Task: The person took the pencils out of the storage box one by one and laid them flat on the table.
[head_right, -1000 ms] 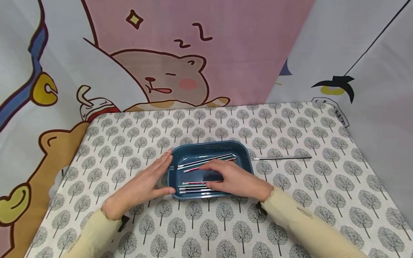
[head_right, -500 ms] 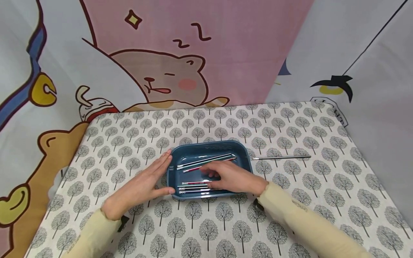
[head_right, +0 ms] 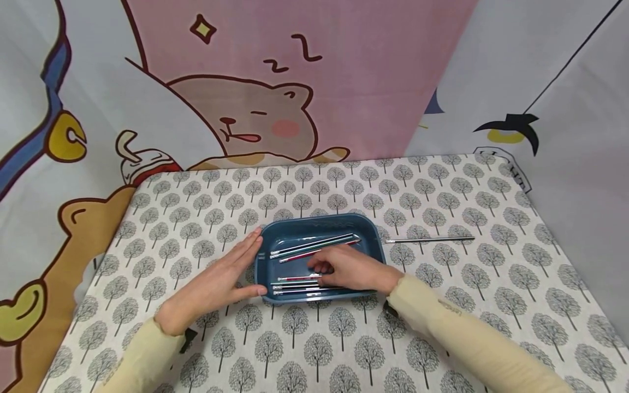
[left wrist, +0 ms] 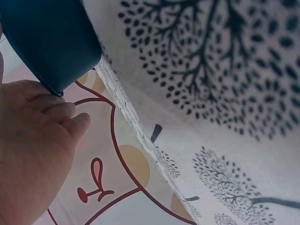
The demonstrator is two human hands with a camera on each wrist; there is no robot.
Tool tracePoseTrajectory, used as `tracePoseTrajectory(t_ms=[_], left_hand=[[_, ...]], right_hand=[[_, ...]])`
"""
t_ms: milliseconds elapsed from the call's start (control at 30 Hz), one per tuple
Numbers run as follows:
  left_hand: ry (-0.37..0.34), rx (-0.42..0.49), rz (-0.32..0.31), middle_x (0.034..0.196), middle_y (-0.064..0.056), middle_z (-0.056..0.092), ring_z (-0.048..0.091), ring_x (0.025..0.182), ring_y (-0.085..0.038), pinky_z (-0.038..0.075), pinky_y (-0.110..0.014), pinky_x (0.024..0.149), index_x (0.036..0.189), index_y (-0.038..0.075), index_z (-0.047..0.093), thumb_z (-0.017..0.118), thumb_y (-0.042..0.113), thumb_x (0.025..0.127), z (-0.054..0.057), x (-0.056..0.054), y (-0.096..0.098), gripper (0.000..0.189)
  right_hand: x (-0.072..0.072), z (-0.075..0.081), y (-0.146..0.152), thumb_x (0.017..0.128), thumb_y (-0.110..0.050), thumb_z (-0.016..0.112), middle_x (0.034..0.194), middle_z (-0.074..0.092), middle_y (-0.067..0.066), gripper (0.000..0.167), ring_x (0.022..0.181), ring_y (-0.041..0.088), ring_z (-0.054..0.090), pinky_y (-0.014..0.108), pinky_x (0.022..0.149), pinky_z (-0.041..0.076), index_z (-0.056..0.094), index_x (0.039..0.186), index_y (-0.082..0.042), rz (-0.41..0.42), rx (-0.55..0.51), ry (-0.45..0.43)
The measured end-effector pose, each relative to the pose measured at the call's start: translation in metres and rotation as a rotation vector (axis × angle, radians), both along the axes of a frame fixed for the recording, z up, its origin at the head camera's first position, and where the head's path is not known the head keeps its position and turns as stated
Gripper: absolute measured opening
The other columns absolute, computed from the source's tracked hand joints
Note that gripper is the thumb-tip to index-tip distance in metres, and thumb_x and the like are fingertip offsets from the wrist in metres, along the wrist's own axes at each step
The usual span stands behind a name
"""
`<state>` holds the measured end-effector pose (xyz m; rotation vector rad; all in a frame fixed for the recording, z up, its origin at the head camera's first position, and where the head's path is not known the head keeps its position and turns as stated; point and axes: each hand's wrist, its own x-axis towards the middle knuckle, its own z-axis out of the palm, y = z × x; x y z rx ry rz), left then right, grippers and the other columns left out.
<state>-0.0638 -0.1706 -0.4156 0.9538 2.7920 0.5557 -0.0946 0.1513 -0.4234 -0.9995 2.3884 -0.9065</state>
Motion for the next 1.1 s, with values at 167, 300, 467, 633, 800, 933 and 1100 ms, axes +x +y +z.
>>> tracePoseTrajectory(t_ms=[167,300,467,633,800,933,1100], left_hand=[[0.004,0.006,-0.004,0.174,-0.010,0.009,0.013,0.158,-0.025,0.024,-0.048,0.125,0.165,0.005,0.018,0.068,0.062,0.093,-0.0003,-0.0005,0.0004,0.105],[0.003,0.004,-0.004,0.174,-0.009,0.008,0.013,0.158,-0.025,0.024,-0.047,0.125,0.165,0.005,0.018,0.068,0.062,0.093,0.0001,-0.0005,0.0006,0.105],[0.006,0.003,-0.007,0.174,-0.010,0.009,0.014,0.158,-0.026,0.025,-0.048,0.125,0.165,0.004,0.018,0.068,0.061,0.093,0.0009,-0.0009,0.0008,0.105],[0.002,0.001,-0.009,0.174,-0.011,0.009,0.013,0.158,-0.026,0.024,-0.048,0.125,0.165,0.003,0.018,0.069,0.060,0.093,0.0015,-0.0008,0.0008,0.105],[-0.006,0.000,-0.007,0.174,-0.011,0.008,0.012,0.158,-0.024,0.023,-0.048,0.125,0.165,0.004,0.017,0.068,0.061,0.093,0.0016,-0.0004,0.0012,0.105],[0.001,-0.002,-0.009,0.174,-0.011,0.008,0.013,0.158,-0.025,0.024,-0.048,0.125,0.165,0.004,0.017,0.067,0.063,0.093,0.0013,-0.0004,0.0010,0.105],[0.003,-0.008,-0.007,0.174,-0.010,0.006,0.013,0.158,-0.025,0.024,-0.047,0.125,0.165,0.004,0.017,0.064,0.066,0.093,0.0006,-0.0004,0.0005,0.106]], right_hand=[[-0.0022,-0.0036,-0.0005,0.091,-0.010,0.080,0.095,0.066,-0.009,0.030,0.084,0.002,0.060,0.024,0.074,0.056,0.075,0.120,-0.007,0.019,0.009,0.021],[-0.0029,-0.0046,-0.0007,0.090,-0.009,0.081,0.090,0.063,-0.011,0.025,0.080,0.000,0.057,0.022,0.071,0.054,0.078,0.115,-0.009,0.040,0.011,0.042],[-0.0032,-0.0049,-0.0005,0.090,-0.008,0.079,0.090,0.064,-0.010,0.019,0.080,0.000,0.057,0.022,0.070,0.054,0.079,0.109,-0.012,0.053,0.008,0.050],[-0.0023,-0.0055,-0.0013,0.091,-0.009,0.079,0.089,0.064,-0.012,0.013,0.079,-0.001,0.057,0.022,0.071,0.054,0.078,0.103,-0.014,0.053,0.022,0.049],[-0.0010,-0.0066,-0.0019,0.092,-0.011,0.079,0.087,0.061,-0.013,0.011,0.077,0.000,0.055,0.022,0.069,0.052,0.077,0.101,-0.016,0.044,0.042,0.049],[-0.0007,-0.0056,-0.0024,0.091,-0.013,0.080,0.085,0.060,-0.013,0.009,0.075,0.000,0.053,0.022,0.066,0.051,0.076,0.097,-0.019,0.037,0.047,0.053],[-0.0004,-0.0044,-0.0029,0.090,-0.011,0.080,0.085,0.061,-0.013,0.011,0.074,0.000,0.054,0.022,0.066,0.051,0.074,0.094,-0.019,0.033,0.053,0.047]])
